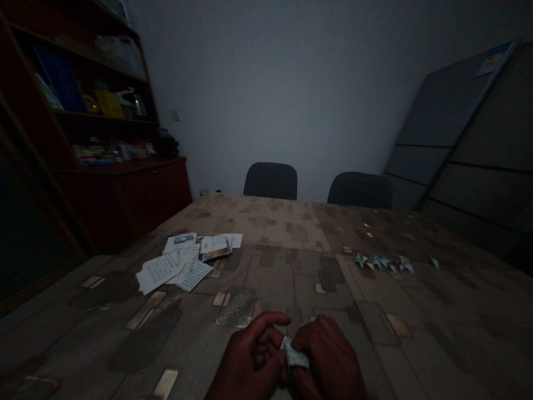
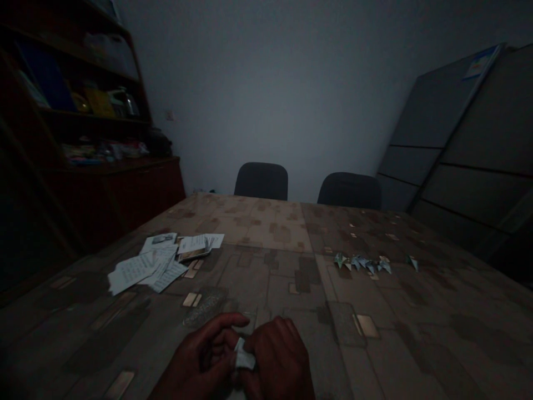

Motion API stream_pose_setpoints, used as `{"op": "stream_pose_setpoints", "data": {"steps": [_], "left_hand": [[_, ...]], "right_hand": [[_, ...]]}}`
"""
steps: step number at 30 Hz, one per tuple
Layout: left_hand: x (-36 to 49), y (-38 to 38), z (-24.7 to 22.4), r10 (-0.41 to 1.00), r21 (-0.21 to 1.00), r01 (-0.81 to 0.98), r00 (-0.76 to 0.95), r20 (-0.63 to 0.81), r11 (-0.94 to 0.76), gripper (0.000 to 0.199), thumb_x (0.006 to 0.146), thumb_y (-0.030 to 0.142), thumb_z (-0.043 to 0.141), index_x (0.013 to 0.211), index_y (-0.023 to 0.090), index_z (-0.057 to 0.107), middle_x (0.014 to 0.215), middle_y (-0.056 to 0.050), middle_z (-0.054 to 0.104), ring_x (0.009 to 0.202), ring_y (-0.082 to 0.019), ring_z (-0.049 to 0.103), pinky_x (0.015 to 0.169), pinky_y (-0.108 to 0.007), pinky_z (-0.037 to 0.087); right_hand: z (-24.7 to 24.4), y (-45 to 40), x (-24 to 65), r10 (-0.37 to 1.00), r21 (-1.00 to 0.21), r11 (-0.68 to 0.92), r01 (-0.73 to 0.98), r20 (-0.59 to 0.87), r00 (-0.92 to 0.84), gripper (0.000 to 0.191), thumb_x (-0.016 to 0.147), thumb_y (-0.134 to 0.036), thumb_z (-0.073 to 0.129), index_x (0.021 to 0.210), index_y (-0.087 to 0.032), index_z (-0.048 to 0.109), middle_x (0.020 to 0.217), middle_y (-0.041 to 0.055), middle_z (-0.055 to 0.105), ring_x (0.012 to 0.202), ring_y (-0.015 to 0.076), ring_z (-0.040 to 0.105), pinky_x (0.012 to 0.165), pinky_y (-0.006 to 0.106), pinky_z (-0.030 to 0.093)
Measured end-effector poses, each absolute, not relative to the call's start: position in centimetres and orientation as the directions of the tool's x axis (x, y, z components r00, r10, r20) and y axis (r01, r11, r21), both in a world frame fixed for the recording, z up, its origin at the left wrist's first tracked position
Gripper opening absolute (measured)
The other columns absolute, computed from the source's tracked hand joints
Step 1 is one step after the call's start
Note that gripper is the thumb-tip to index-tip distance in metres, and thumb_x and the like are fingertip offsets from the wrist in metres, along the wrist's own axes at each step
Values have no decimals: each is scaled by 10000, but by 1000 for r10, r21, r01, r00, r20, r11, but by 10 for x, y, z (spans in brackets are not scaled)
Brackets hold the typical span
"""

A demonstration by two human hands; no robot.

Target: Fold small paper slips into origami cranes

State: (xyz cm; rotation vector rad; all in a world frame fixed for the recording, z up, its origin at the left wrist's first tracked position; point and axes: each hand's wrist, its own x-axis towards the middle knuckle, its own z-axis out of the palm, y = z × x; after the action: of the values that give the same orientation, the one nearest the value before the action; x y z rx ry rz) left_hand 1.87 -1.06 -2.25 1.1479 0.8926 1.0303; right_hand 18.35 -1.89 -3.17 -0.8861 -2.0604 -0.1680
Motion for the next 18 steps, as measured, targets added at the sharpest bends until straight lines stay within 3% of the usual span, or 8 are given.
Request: {"op": "stream_pose_setpoints", "data": {"steps": [3, 5, 12, 18], "left_hand": [[19, -10, -22, 950, 986, -133, 308, -51, 96, 137, 745, 194, 693, 866, 133, 677, 637, 22, 620, 535, -121, 604, 543, -244, 444], [18, -9, -23, 946, 990, -111, 321, -49, 89, 113, 752, 203, 686, 836, 128, 677, 633, 21, 612, 531, -122, 602, 550, -247, 446], [14, -9, -27, 924, 996, -88, 381, 27, 7, 162, 778, 239, 657, 884, 129, 711, 737, -47, 696, 674, -179, 656, 624, -267, 494], [15, -7, -35, 913, 972, -217, 407, 5, 92, 326, 747, 262, 733, 1051, 147, 706, 813, -51, 716, 709, -188, 676, 657, -294, 511]], "right_hand": [[-29, -17, 184, 461, -72, 736, 674, 781, -420, 101, 917, -139, 442, 840, -186, 489, 664, 21, 578, 590, 174, 507, 581, 307, 357], [-28, -16, 182, 441, -54, 735, 676, 796, -415, 110, 900, -112, 430, 836, -183, 484, 651, 22, 573, 582, 172, 499, 576, 306, 356], [-35, -18, 183, 580, -251, 709, 659, 739, -343, 114, 846, -90, 455, 840, -204, 458, 677, 11, 553, 626, 187, 514, 579, 294, 380], [-33, -17, 186, 615, -269, 698, 664, 701, -362, 112, 857, -99, 465, 902, -194, 504, 731, 23, 584, 663, 194, 545, 598, 297, 405]]}}
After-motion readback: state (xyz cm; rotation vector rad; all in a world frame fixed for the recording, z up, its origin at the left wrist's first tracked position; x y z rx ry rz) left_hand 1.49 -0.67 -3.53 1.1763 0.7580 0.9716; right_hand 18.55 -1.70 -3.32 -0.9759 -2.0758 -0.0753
